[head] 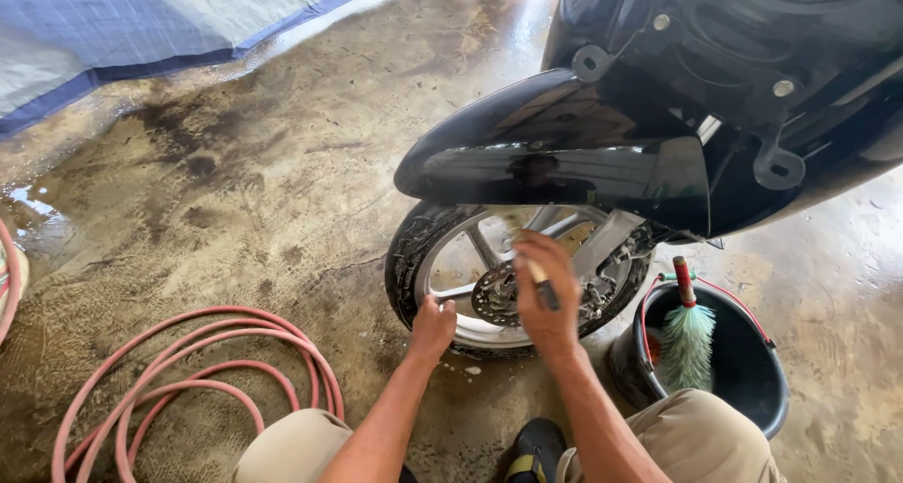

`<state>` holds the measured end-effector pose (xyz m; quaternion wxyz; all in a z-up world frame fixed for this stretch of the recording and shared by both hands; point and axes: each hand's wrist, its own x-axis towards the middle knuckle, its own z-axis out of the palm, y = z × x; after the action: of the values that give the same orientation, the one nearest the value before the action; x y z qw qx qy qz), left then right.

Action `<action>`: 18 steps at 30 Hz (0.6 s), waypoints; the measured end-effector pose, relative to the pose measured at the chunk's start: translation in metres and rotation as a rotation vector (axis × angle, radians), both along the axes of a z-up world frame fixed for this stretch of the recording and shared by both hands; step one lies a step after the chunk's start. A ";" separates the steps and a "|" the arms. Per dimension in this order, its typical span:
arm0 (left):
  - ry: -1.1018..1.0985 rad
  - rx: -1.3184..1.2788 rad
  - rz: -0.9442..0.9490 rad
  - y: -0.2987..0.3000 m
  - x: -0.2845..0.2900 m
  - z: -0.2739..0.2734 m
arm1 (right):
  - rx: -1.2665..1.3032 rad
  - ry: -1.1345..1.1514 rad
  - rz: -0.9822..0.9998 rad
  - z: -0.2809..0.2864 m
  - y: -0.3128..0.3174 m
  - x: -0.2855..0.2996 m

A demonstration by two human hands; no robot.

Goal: The person cleans the front wheel, brake disc, and surrounding components of a black motorcycle with soapy water and a detail brush.

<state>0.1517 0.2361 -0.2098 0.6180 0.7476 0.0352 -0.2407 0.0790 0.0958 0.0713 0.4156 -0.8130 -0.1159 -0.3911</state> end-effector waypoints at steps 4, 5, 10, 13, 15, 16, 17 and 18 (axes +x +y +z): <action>-0.029 0.041 -0.007 0.001 -0.011 0.040 | 0.093 -0.168 -0.209 0.000 -0.029 0.005; -0.072 0.085 -0.026 -0.002 -0.012 0.048 | 0.062 -0.163 -0.219 -0.003 -0.031 0.005; -0.280 0.096 -0.033 -0.003 -0.028 0.134 | 0.033 -0.035 -0.062 0.013 0.006 -0.002; -0.331 0.025 -0.029 -0.007 -0.023 0.130 | -0.003 0.069 0.079 0.023 0.017 -0.002; -0.186 0.006 -0.032 -0.008 -0.015 0.098 | -0.006 0.028 0.100 0.024 0.015 -0.001; -0.183 0.009 -0.028 -0.008 -0.017 0.080 | -0.003 0.031 0.105 0.020 0.009 -0.001; -0.106 -0.017 -0.033 -0.010 -0.022 0.061 | -0.003 0.032 0.098 0.015 0.004 -0.001; -0.029 -0.042 -0.037 -0.012 -0.026 0.042 | -0.002 0.032 0.091 0.011 -0.003 -0.002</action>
<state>0.1252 0.2237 -0.1674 0.6295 0.7384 0.0074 -0.2418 0.0766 0.0929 0.0825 0.4339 -0.8135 -0.1464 -0.3585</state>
